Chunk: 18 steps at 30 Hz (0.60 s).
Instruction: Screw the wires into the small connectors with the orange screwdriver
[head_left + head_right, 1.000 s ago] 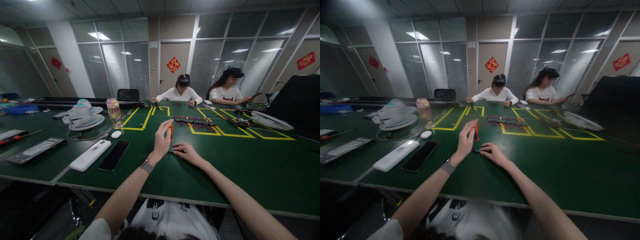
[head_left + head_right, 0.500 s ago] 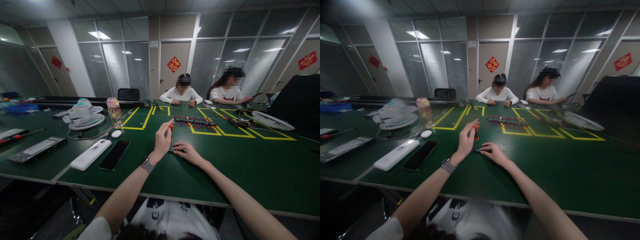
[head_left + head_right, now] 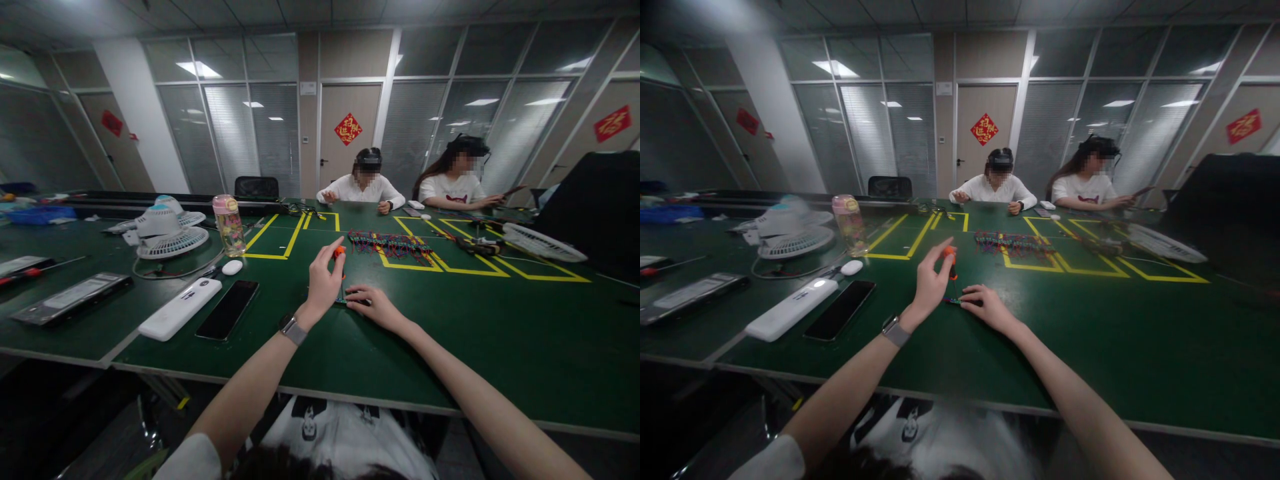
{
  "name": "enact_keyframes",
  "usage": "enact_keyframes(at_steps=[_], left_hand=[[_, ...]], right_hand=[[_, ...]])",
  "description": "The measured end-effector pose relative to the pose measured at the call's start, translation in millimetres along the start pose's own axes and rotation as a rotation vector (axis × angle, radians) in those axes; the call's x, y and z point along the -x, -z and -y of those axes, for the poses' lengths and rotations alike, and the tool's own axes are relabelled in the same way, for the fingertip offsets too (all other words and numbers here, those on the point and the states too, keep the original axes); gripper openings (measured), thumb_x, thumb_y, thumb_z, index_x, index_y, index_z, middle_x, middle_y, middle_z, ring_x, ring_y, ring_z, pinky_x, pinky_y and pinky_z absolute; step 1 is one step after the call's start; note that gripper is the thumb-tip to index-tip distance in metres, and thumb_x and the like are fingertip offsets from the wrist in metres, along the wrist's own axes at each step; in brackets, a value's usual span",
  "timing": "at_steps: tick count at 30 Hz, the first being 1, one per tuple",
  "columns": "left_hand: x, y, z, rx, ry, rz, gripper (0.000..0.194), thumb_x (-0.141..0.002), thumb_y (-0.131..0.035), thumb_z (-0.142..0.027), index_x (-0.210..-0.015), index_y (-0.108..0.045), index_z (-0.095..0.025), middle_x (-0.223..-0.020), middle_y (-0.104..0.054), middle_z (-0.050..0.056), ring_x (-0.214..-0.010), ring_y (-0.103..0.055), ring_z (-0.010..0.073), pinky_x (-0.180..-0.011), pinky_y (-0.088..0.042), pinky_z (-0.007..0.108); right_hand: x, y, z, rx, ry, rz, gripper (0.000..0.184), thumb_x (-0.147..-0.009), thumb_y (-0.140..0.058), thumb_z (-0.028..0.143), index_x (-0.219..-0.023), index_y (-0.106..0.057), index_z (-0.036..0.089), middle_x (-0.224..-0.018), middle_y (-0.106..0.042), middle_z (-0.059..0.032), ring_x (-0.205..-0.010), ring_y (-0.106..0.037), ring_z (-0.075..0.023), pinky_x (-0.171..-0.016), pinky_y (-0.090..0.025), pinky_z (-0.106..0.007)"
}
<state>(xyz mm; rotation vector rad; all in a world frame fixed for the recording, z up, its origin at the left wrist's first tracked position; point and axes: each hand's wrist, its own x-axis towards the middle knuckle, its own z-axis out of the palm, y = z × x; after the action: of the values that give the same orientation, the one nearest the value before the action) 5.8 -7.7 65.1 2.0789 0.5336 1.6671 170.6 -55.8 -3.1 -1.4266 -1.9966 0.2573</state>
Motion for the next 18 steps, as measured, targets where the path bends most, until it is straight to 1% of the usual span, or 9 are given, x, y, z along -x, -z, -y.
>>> enact_keyframes(at_steps=[3,4,6,9,10,12,15,16,18], left_hand=[[0.9,0.6,-1.1,-0.065,-0.007,-0.034,0.024,-0.086,-0.058,-0.028,-0.109,-0.063,-0.021,-0.096,-0.060,0.004,-0.090,-0.058,0.0156,-0.086,-0.046,0.029],[1.0,1.0,-1.7,-0.080,-0.003,-0.038,0.024,-0.085,-0.060,-0.030,-0.106,-0.064,-0.021,-0.096,-0.058,0.004,-0.091,-0.057,0.0157,-0.086,-0.046,0.029],[0.6,1.7,-2.7,-0.071,0.004,-0.037,0.025,-0.088,-0.055,-0.030,-0.109,-0.064,-0.022,-0.103,-0.057,0.005,-0.097,-0.057,0.0159,-0.089,-0.045,0.029],[-0.1,2.2,-3.6,0.022,-0.006,0.022,0.032,-0.095,-0.038,-0.023,-0.120,-0.058,-0.022,-0.115,-0.058,0.007,-0.108,-0.055,0.0158,-0.095,-0.043,0.030],[-0.2,2.2,-3.9,0.042,-0.013,0.035,0.033,-0.096,-0.036,-0.022,-0.120,-0.057,-0.021,-0.115,-0.059,0.007,-0.109,-0.055,0.0157,-0.095,-0.043,0.030],[-0.1,2.1,-4.5,0.032,-0.025,0.027,0.029,-0.094,-0.041,-0.023,-0.116,-0.060,-0.020,-0.108,-0.062,0.007,-0.102,-0.058,0.0158,-0.091,-0.045,0.029],[-0.1,2.3,-5.1,-0.054,-0.025,-0.042,0.021,-0.088,-0.056,-0.029,-0.104,-0.066,-0.021,-0.094,-0.060,0.004,-0.088,-0.059,0.0153,-0.083,-0.047,0.027],[-0.3,2.5,-5.0,-0.075,-0.017,-0.059,0.020,-0.087,-0.057,-0.030,-0.102,-0.067,-0.021,-0.092,-0.059,0.004,-0.088,-0.058,0.0151,-0.082,-0.046,0.027],[-0.9,2.9,-4.3,-0.072,0.001,-0.062,0.024,-0.091,-0.049,-0.029,-0.107,-0.065,-0.021,-0.097,-0.058,0.005,-0.093,-0.057,0.0152,-0.085,-0.045,0.027]], right_hand=[[-0.2,0.1,0.0,0.011,-0.006,0.002,0.020,-0.084,-0.061,0.032,-0.097,-0.074,0.025,-0.111,-0.068,-0.0077,-0.103,-0.062,-0.0247,-0.093,-0.047,-0.042],[-0.2,0.1,0.0,0.012,-0.005,0.003,0.020,-0.084,-0.060,0.032,-0.097,-0.074,0.025,-0.111,-0.068,-0.0075,-0.103,-0.062,-0.0246,-0.093,-0.047,-0.042],[-0.2,0.0,0.0,0.010,-0.001,0.004,0.019,-0.084,-0.061,0.031,-0.097,-0.074,0.025,-0.110,-0.068,-0.0073,-0.103,-0.062,-0.0245,-0.094,-0.047,-0.042],[-0.1,0.0,0.1,0.003,-0.002,-0.003,0.020,-0.084,-0.061,0.032,-0.097,-0.074,0.024,-0.110,-0.069,-0.0077,-0.103,-0.062,-0.0245,-0.094,-0.047,-0.042],[0.0,0.0,0.3,0.002,-0.005,-0.005,0.020,-0.084,-0.061,0.032,-0.097,-0.074,0.024,-0.109,-0.069,-0.0079,-0.103,-0.062,-0.0246,-0.094,-0.047,-0.042],[0.1,0.3,0.8,0.005,-0.012,-0.004,0.021,-0.084,-0.061,0.033,-0.098,-0.074,0.024,-0.109,-0.069,-0.0081,-0.102,-0.063,-0.0248,-0.094,-0.047,-0.042],[0.2,0.8,1.8,0.017,-0.021,0.001,0.021,-0.084,-0.061,0.032,-0.098,-0.074,0.024,-0.110,-0.068,-0.0087,-0.102,-0.063,-0.0249,-0.093,-0.047,-0.042],[0.2,0.9,2.0,0.021,-0.022,0.003,0.021,-0.084,-0.061,0.031,-0.098,-0.074,0.023,-0.111,-0.068,-0.0088,-0.103,-0.062,-0.0249,-0.093,-0.047,-0.042],[0.1,0.9,2.0,0.022,-0.020,0.005,0.020,-0.084,-0.061,0.030,-0.098,-0.074,0.023,-0.111,-0.068,-0.0089,-0.103,-0.062,-0.0249,-0.093,-0.047,-0.042]])
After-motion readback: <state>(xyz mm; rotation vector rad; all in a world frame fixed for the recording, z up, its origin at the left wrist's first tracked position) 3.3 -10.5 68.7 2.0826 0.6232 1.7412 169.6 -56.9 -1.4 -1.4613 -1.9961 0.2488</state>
